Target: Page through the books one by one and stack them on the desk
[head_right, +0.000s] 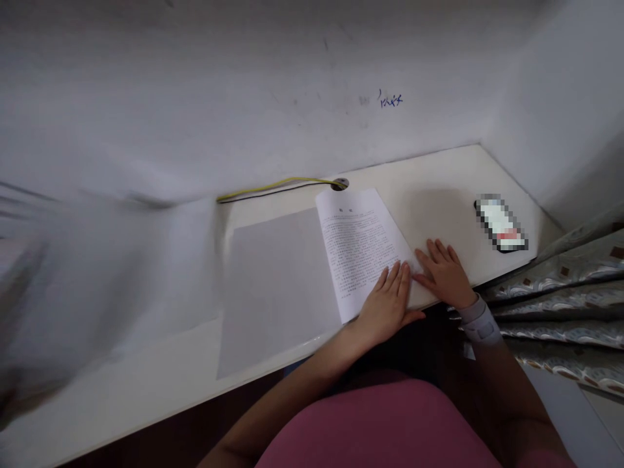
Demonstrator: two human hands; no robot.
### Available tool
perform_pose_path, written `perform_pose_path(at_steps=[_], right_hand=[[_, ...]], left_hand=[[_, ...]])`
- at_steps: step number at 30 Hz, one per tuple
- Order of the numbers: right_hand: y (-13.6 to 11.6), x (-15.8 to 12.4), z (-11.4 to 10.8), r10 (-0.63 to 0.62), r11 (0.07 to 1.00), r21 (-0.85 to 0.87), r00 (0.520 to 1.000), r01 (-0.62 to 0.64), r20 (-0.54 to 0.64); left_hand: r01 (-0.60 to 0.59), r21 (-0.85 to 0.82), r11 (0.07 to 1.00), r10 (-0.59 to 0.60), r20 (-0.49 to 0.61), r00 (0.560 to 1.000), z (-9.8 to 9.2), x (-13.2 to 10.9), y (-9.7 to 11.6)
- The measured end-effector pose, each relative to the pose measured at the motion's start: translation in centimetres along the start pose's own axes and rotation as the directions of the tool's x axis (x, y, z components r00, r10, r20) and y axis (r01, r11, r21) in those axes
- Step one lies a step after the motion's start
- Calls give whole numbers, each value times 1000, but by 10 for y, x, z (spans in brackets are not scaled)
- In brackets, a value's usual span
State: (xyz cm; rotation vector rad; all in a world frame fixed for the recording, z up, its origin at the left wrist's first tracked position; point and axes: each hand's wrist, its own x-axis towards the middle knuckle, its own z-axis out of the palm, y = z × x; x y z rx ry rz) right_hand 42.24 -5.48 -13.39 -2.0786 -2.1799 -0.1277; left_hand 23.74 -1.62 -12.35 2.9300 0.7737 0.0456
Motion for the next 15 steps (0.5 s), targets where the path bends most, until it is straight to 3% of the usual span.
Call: perform_pose_path(at_steps=[7,12,14,15], right_hand=[[3,-1,3,-8,1000,4,1000,8,-3],[8,-2,6,-4,1000,28,1000,5,-8],[9,-3,7,-1,999,45,1000,2,-23],[10,-4,8,5,999,52,999,-3,-39]], left_hand=[[-58,-70,996,59,16,998,-2,7,-2],[-157,-109,982,152,-53,987,-21,-6,-12],[-91,-74,993,81,-125,989,-31,-25,-30],[4,-55,998,-13,-168,986,-33,-37,-43]])
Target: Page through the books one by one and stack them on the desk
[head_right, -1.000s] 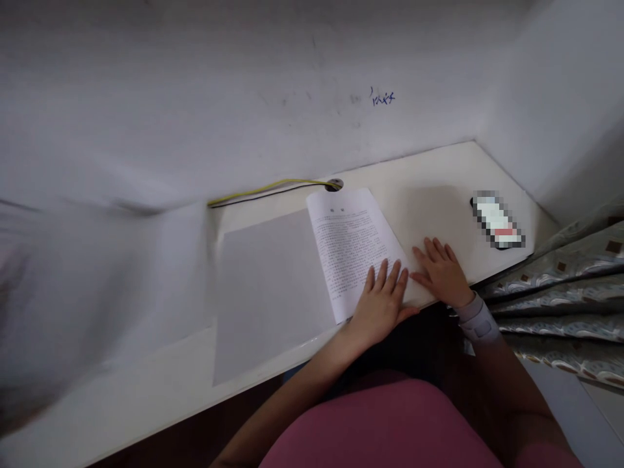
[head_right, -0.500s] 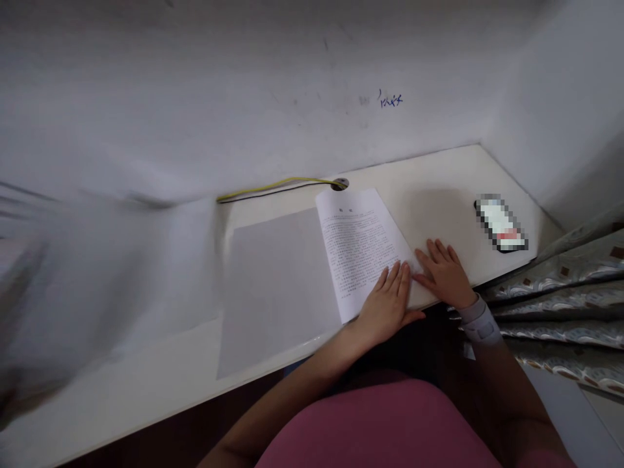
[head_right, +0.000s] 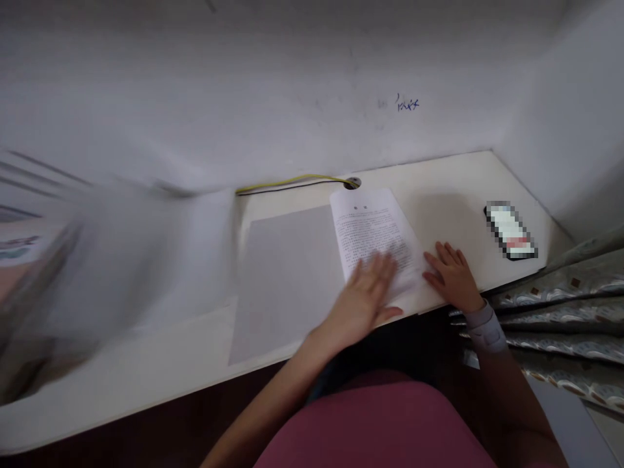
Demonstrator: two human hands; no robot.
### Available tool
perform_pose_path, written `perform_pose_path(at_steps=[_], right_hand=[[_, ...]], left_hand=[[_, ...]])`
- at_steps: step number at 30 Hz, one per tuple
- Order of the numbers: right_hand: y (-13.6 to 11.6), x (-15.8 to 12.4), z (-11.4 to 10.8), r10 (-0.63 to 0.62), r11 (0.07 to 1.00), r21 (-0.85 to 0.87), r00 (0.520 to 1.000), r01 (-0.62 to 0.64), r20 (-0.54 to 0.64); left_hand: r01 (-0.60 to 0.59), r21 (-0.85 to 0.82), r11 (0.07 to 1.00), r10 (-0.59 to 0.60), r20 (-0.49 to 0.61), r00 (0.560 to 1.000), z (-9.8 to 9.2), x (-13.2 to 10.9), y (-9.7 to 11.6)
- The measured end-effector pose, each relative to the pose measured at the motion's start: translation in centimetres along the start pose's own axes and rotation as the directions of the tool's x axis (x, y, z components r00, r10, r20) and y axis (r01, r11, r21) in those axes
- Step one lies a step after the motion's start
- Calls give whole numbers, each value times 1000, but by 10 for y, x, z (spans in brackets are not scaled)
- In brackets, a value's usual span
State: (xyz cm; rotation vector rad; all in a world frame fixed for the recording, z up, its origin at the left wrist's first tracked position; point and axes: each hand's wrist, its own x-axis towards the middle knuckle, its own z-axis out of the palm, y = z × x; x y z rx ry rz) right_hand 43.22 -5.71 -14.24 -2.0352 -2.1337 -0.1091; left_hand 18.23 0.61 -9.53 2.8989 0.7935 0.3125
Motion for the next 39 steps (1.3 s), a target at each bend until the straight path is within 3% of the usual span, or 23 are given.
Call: perform_pose_path(at_steps=[1,2,4,6,8,13,16,19,29,39], right_hand=[[0,-1,1,7,1000,2,1000,-7,-22],[-1,-1,1,15,1000,-1,999,-15,-50],[-6,0,2,8,1000,-2,995,-8,-100],[-16,5,2,-53,998,14,991,55,-126],[-30,12,1,-145,987,46,981,152,-132],[-60,29,5,-296,951,75,952,302,-74],[-68,32,11,-320,945,59,947,322,-40],[-71,28,13,-286,958,17,958,286,-37],[-86,24,-2,-144,984,-106,989,145,11],[-90,27,-5,-63,991,-119,997,67,34]], left_hand=[[135,33,990,-134,-48,990,-4,-13,-15],[297,53,953,-291,-96,952,-7,-28,-31],[578,56,814,-564,-160,810,-9,-59,-62],[724,32,690,-711,-160,685,-6,-90,-87],[772,-8,635,-764,-150,627,-3,-114,-101],[733,-128,669,-739,-221,636,1,-134,-113],[729,-193,657,-751,-252,610,1,-136,-117],[747,-186,639,-767,-234,598,0,-138,-120],[780,23,626,-758,-219,615,-1,-138,-114],[784,39,620,-764,-196,615,-2,-137,-111]])
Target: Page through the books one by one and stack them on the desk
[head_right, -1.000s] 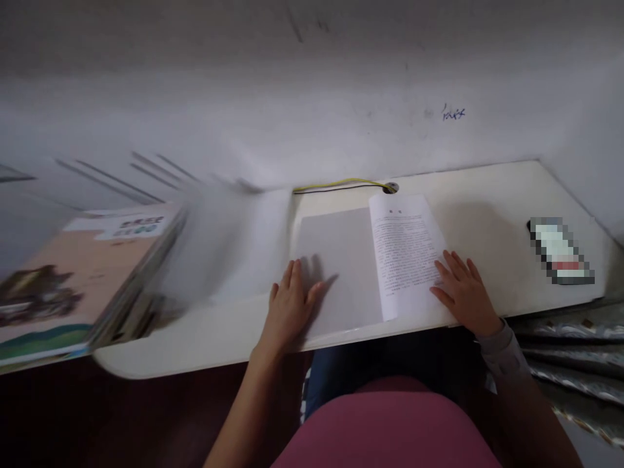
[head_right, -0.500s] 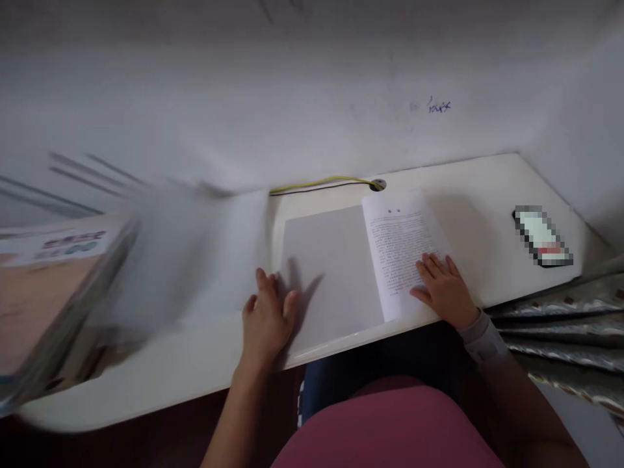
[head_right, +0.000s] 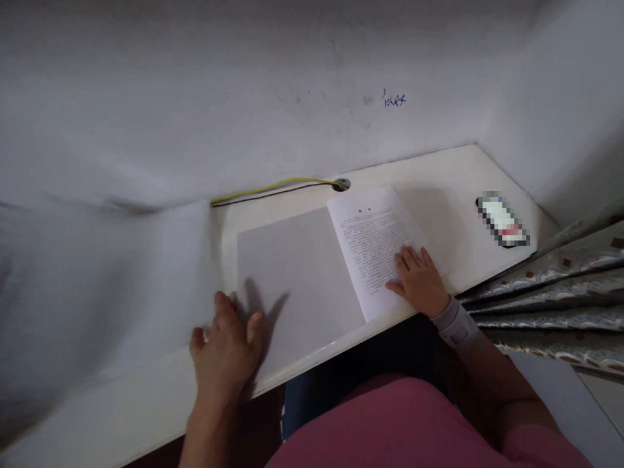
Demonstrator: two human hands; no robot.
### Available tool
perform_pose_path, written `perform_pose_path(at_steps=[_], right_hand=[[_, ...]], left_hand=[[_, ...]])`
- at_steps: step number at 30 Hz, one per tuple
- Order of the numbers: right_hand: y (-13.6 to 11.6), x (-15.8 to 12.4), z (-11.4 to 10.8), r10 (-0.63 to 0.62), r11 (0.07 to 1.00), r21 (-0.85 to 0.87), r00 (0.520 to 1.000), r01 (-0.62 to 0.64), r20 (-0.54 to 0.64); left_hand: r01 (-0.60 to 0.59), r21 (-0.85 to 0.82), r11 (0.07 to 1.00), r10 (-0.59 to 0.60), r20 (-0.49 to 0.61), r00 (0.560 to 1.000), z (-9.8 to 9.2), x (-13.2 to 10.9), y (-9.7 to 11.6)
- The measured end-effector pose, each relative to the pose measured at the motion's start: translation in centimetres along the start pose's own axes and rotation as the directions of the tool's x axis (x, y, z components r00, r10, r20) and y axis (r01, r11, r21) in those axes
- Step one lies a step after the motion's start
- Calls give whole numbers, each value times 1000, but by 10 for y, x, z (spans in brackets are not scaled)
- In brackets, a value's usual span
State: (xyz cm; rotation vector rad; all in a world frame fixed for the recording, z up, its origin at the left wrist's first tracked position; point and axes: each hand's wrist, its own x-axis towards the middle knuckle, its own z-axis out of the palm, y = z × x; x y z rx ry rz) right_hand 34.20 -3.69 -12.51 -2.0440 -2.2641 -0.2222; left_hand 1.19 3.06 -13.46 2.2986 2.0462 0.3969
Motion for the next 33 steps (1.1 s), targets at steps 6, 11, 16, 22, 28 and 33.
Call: perform_pose_path(at_steps=[6,11,16,22,28,33], right_hand=[[-3,-4,2,29,999,-25,999,-29,-15],[-4,-1,-2,30,1000,-4,1000,-30,-9],[-13,18,-4,-161,981,108,987,159,5],[-17,28,6,-157,984,95,987,153,37],[-18,23,7,-117,991,62,993,116,11],[-14,23,9,-109,991,80,994,107,18]], left_hand=[[8,-27,1000,-7,32,999,-1,-2,1],[-10,-58,998,14,69,998,-1,-1,0],[-41,-75,996,45,51,998,3,-1,-3],[-34,-83,996,37,40,999,5,-1,-4],[-52,-72,996,55,37,998,5,-1,-6],[-28,-69,997,33,70,997,1,-1,-4]])
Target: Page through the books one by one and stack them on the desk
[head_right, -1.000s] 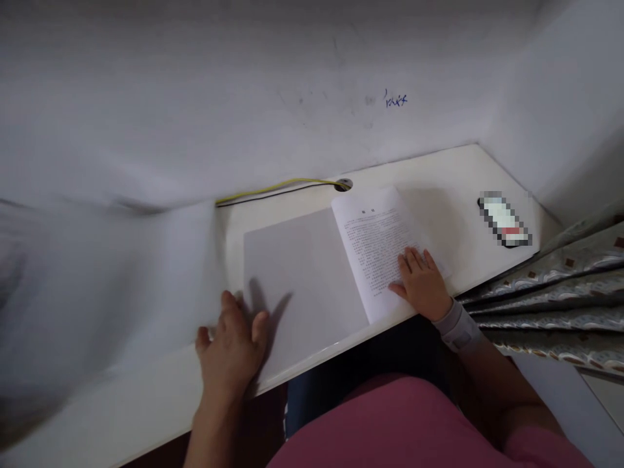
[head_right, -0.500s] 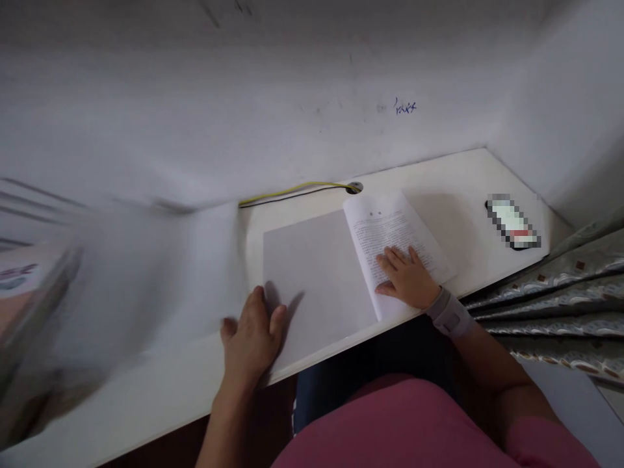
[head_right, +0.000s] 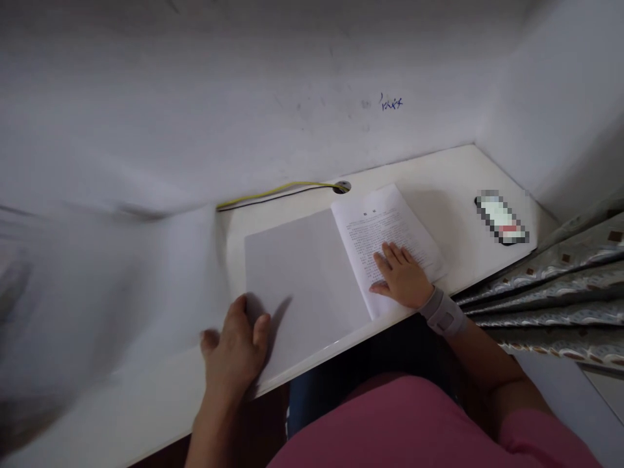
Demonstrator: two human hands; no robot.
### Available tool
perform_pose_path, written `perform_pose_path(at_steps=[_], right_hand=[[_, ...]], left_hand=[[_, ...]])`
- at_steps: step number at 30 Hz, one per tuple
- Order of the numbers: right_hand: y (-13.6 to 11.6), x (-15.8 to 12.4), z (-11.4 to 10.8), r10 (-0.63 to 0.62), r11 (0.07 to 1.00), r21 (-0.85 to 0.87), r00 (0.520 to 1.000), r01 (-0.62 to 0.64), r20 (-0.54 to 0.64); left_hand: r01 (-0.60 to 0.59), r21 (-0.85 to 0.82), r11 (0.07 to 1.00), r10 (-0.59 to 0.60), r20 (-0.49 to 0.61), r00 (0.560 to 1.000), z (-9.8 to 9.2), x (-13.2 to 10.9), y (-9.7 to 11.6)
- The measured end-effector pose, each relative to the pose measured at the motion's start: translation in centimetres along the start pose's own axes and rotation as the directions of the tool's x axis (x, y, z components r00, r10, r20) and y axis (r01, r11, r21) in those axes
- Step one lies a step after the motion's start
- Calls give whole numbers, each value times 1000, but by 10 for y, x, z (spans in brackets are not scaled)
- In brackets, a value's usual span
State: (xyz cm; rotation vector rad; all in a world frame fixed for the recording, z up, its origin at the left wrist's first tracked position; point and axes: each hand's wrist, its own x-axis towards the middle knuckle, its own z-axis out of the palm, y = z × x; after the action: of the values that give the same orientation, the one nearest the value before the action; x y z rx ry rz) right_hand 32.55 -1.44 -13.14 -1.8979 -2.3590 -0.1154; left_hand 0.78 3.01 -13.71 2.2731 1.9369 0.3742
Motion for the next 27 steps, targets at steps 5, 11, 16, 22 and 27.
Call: perform_pose_path(at_steps=[5,11,16,22,27], right_hand=[[3,3,1,9,1000,1,1000,-9,13],[8,4,-6,11,1000,9,1000,-11,16],[20,-3,-8,-42,999,7,999,42,34],[19,-5,-1,-62,998,-5,998,62,31],[22,-7,-3,-39,999,-12,999,40,35]], left_hand=[[25,-4,1000,-25,43,999,-6,1,6],[-3,-9,1000,3,16,1000,-3,1,5],[-41,3,999,41,-23,999,4,0,-2],[-36,14,999,36,-4,999,2,-1,-1],[-33,33,999,33,5,999,1,-1,-1]])
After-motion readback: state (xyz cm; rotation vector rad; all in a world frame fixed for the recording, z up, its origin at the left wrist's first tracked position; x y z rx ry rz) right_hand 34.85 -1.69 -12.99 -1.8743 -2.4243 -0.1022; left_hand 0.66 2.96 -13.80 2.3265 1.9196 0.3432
